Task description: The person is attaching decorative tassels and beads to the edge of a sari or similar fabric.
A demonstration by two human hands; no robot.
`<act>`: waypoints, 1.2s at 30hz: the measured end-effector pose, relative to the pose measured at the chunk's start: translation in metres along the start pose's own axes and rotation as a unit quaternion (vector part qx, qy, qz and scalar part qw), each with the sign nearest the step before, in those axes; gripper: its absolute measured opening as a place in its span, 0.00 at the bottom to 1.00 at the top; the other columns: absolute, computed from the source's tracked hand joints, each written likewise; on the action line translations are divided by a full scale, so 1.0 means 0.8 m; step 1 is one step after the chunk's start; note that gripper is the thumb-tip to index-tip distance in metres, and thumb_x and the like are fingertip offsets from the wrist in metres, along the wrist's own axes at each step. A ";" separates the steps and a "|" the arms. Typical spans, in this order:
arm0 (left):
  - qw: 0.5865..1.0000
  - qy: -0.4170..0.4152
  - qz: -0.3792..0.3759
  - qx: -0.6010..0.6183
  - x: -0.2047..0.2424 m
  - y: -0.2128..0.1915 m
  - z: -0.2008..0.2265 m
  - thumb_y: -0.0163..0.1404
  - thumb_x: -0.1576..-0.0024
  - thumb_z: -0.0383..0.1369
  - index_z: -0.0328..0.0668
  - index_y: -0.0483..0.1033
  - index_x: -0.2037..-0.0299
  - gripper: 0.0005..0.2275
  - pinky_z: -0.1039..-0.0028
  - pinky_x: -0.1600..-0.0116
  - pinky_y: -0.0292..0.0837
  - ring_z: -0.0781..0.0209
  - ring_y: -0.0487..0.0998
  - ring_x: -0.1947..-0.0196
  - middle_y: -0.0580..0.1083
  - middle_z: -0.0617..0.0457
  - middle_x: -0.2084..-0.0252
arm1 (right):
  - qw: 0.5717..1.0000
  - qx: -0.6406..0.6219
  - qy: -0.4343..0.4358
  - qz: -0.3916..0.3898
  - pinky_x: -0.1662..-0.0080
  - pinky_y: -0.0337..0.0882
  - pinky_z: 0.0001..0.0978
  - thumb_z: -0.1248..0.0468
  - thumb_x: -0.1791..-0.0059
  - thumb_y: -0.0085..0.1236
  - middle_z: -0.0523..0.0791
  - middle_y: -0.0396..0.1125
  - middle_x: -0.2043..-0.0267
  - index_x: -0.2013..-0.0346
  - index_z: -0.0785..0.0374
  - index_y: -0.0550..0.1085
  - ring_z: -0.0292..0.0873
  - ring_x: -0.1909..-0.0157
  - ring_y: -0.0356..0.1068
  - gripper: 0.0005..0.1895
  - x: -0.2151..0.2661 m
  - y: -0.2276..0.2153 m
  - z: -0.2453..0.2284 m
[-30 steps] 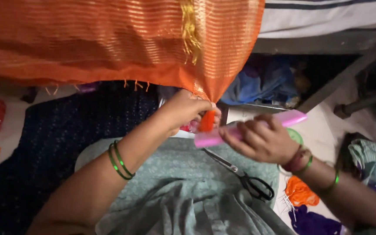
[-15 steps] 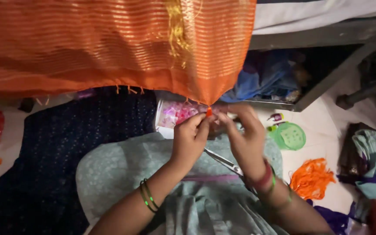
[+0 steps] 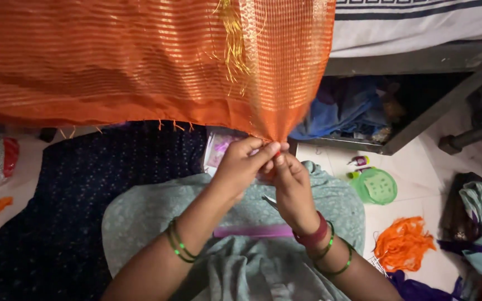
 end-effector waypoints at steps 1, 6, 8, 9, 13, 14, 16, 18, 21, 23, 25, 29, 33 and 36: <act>0.978 -0.128 -0.054 0.156 -0.003 0.024 -0.039 0.54 0.36 0.34 0.35 0.84 0.53 0.10 0.72 0.62 0.64 0.63 0.69 0.68 0.70 0.50 0.69 | 1.000 0.026 -0.003 -0.005 0.52 0.71 0.26 0.55 0.39 0.48 0.41 0.70 0.62 0.62 0.66 0.73 0.33 0.58 0.69 0.17 -0.001 -0.001 0.000; 0.997 0.011 0.059 0.058 0.011 0.008 -0.013 0.53 0.38 0.32 0.34 0.80 0.59 0.08 0.72 0.53 0.75 0.60 0.81 0.59 0.80 0.50 0.61 | 0.968 0.233 -0.063 0.069 0.58 0.70 0.25 0.62 0.48 0.56 0.40 0.70 0.61 0.56 0.66 0.73 0.32 0.60 0.68 0.10 -0.010 -0.016 -0.068; 0.988 0.090 0.107 -0.068 0.029 0.003 0.003 0.54 0.38 0.32 0.33 0.81 0.60 0.08 0.71 0.53 0.75 0.57 0.82 0.59 0.80 0.49 0.61 | 0.963 0.232 -0.092 0.100 0.57 0.70 0.24 0.64 0.50 0.57 0.39 0.70 0.57 0.54 0.66 0.72 0.31 0.59 0.69 0.12 -0.014 -0.010 -0.093; 0.983 0.116 0.119 -0.082 0.035 0.001 0.006 0.53 0.38 0.31 0.33 0.81 0.59 0.07 0.70 0.52 0.76 0.56 0.82 0.58 0.80 0.48 0.60 | 0.980 0.183 -0.052 0.065 0.58 0.69 0.24 0.64 0.47 0.56 0.40 0.68 0.57 0.55 0.67 0.73 0.31 0.59 0.68 0.10 -0.024 -0.004 -0.078; 0.961 0.166 0.142 -0.171 0.046 -0.010 0.015 0.54 0.41 0.28 0.34 0.80 0.56 0.07 0.66 0.48 0.75 0.50 0.79 0.53 0.78 0.46 0.55 | 0.990 -0.062 0.125 -0.008 0.65 0.70 0.28 0.60 0.43 0.53 0.45 0.71 0.61 0.57 0.68 0.74 0.36 0.65 0.70 0.12 -0.039 0.034 -0.029; 0.960 0.170 0.142 -0.172 0.047 -0.013 0.032 0.54 0.41 0.28 0.34 0.80 0.56 0.07 0.66 0.48 0.75 0.50 0.79 0.53 0.78 0.46 0.55 | 0.991 -0.062 0.121 -0.010 0.65 0.70 0.28 0.60 0.43 0.53 0.45 0.71 0.61 0.57 0.68 0.74 0.36 0.65 0.70 0.12 -0.037 0.024 -0.013; 0.916 0.257 0.189 -0.244 0.062 -0.023 0.088 0.60 0.46 0.32 0.35 0.79 0.59 0.09 0.62 0.44 0.70 0.45 0.76 0.49 0.76 0.44 0.53 | 0.998 -0.041 0.036 0.023 0.62 0.70 0.26 0.60 0.38 0.52 0.44 0.70 0.61 0.56 0.68 0.72 0.35 0.62 0.69 0.13 -0.039 -0.004 0.004; 0.910 0.258 0.194 -0.260 0.059 -0.029 0.105 0.60 0.46 0.32 0.36 0.81 0.57 0.10 0.63 0.45 0.70 0.48 0.76 0.50 0.77 0.46 0.54 | 0.999 -0.030 0.027 0.030 0.60 0.73 0.27 0.59 0.41 0.48 0.42 0.70 0.60 0.57 0.67 0.73 0.35 0.61 0.72 0.13 -0.030 0.024 -0.022; 0.915 0.253 0.157 -0.272 0.044 -0.019 0.099 0.59 0.43 0.32 0.38 0.82 0.54 0.09 0.64 0.45 0.70 0.51 0.76 0.51 0.78 0.48 0.54 | 0.999 -0.010 0.027 0.046 0.57 0.77 0.28 0.58 0.43 0.44 0.40 0.71 0.61 0.57 0.64 0.73 0.35 0.60 0.74 0.14 -0.014 0.029 -0.023; 0.921 0.255 0.120 -0.268 0.030 -0.008 0.080 0.58 0.41 0.31 0.38 0.82 0.54 0.08 0.64 0.44 0.71 0.52 0.76 0.51 0.78 0.48 0.53 | 0.998 0.000 0.033 0.049 0.57 0.77 0.28 0.57 0.43 0.42 0.42 0.72 0.62 0.57 0.63 0.73 0.35 0.61 0.74 0.14 -0.011 0.017 -0.017; 0.991 0.113 0.030 -0.066 0.003 -0.001 0.019 0.57 0.40 0.33 0.36 0.83 0.52 0.10 0.68 0.51 0.74 0.61 0.79 0.57 0.78 0.50 0.59 | 0.999 0.001 0.043 -0.017 0.58 0.76 0.30 0.57 0.39 0.42 0.43 0.70 0.66 0.56 0.65 0.73 0.36 0.64 0.72 0.16 -0.010 0.017 -0.012; 0.969 -0.158 -0.043 0.184 0.003 0.022 -0.060 0.56 0.37 0.31 0.28 0.83 0.51 0.11 0.66 0.68 0.63 0.55 0.69 0.74 0.72 0.48 0.70 | 0.995 0.065 0.060 -0.038 0.64 0.73 0.30 0.56 0.38 0.43 0.45 0.72 0.70 0.59 0.67 0.72 0.39 0.68 0.72 0.17 -0.001 -0.021 0.004; 0.980 -0.096 -0.038 0.169 -0.004 0.021 -0.042 0.53 0.37 0.33 0.31 0.82 0.55 0.10 0.75 0.63 0.72 0.66 0.76 0.69 0.78 0.56 0.68 | 0.928 0.358 -0.097 0.029 0.62 0.74 0.32 0.61 0.46 0.53 0.46 0.72 0.70 0.62 0.67 0.75 0.41 0.68 0.73 0.10 -0.009 -0.030 -0.079; 0.997 -0.017 0.003 0.077 -0.007 0.010 -0.029 0.51 0.37 0.34 0.32 0.81 0.56 0.11 0.80 0.54 0.75 0.72 0.79 0.62 0.81 0.58 0.62 | 0.799 0.511 -0.310 0.063 0.57 0.71 0.33 0.68 0.47 0.60 0.48 0.72 0.62 0.60 0.67 0.76 0.43 0.60 0.73 0.04 -0.013 0.034 -0.206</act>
Point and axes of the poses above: each hand's wrist, its own x-axis away from the middle knuckle, its own y-axis out of the palm, z = x × y, the point moved 10 cm from there along -x, towards the middle knuckle
